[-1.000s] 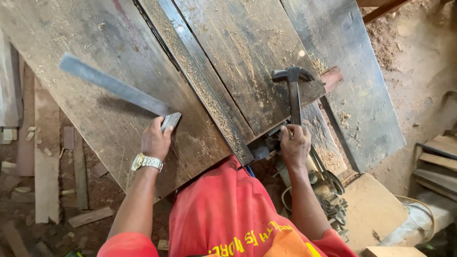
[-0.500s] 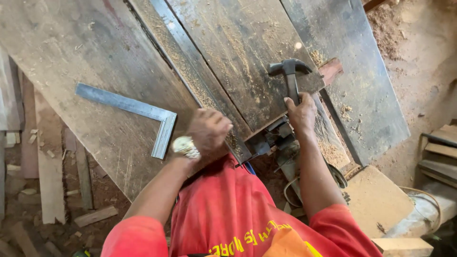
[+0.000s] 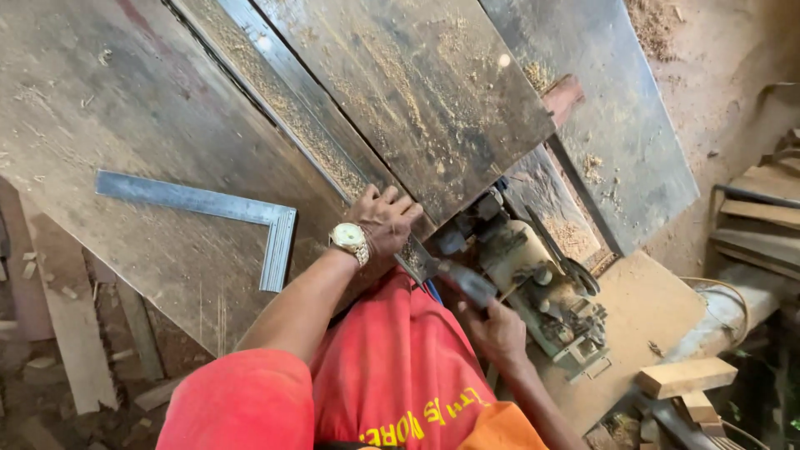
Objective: Cutting a wood plank using a table saw after measuring it with a square ruler.
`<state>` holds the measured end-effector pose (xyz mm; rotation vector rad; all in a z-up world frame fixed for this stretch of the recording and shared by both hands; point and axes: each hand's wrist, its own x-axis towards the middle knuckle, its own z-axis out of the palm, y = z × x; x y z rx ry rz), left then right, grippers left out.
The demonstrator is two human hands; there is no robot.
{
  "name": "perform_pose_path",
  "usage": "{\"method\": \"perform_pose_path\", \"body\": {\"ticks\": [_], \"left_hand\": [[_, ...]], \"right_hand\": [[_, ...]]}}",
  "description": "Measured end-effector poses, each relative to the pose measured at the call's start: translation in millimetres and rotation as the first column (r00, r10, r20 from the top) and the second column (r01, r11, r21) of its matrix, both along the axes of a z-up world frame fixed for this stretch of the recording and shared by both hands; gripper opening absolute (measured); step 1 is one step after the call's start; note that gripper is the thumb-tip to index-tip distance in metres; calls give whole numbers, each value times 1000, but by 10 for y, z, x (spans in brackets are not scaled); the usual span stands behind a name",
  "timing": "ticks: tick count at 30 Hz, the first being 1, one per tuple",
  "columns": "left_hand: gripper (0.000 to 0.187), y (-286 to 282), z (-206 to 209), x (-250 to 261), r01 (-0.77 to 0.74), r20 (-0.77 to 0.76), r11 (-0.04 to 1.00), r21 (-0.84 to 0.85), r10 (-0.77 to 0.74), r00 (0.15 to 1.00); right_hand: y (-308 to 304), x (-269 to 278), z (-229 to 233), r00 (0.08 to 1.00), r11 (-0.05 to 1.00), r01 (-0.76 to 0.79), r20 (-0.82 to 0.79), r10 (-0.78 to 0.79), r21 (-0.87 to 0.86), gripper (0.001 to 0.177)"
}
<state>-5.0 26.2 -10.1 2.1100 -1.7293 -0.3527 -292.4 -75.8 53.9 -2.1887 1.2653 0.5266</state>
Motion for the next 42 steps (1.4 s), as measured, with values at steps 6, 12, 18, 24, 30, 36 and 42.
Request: {"method": "perform_pose_path", "body": {"ticks": [6, 12, 18, 24, 30, 36, 42], "left_hand": [[20, 7, -40, 16, -33, -68, 999, -1, 33, 997], [18, -4, -62, 23, -39, -87, 996, 84, 47, 995], [18, -8, 25, 65, -52, -84, 998, 44, 56, 995], [18, 5, 111, 101, -35, -129, 997, 71, 44, 991], [17, 43, 46, 71, -65, -109, 998, -9, 64, 992], [15, 1, 39, 97, -60, -119, 998, 23, 63, 991], [17, 14, 1, 77, -52, -90, 999, 3, 52, 995]], "right_hand": [[338, 97, -15, 998, 996, -13, 54, 18, -90, 33], [357, 153, -87, 998, 995, -33, -64, 28, -90, 34], [358, 243, -52, 989, 994, -63, -142, 50, -87, 33], [324, 159, -95, 987, 991, -102, -132, 90, -85, 29], [328, 104, -171, 984, 984, -151, -112, 141, -91, 28], [317, 222, -90, 986, 983, -158, -65, 152, -96, 28], [285, 263, -57, 986, 982, -159, -71, 152, -105, 30]]}}
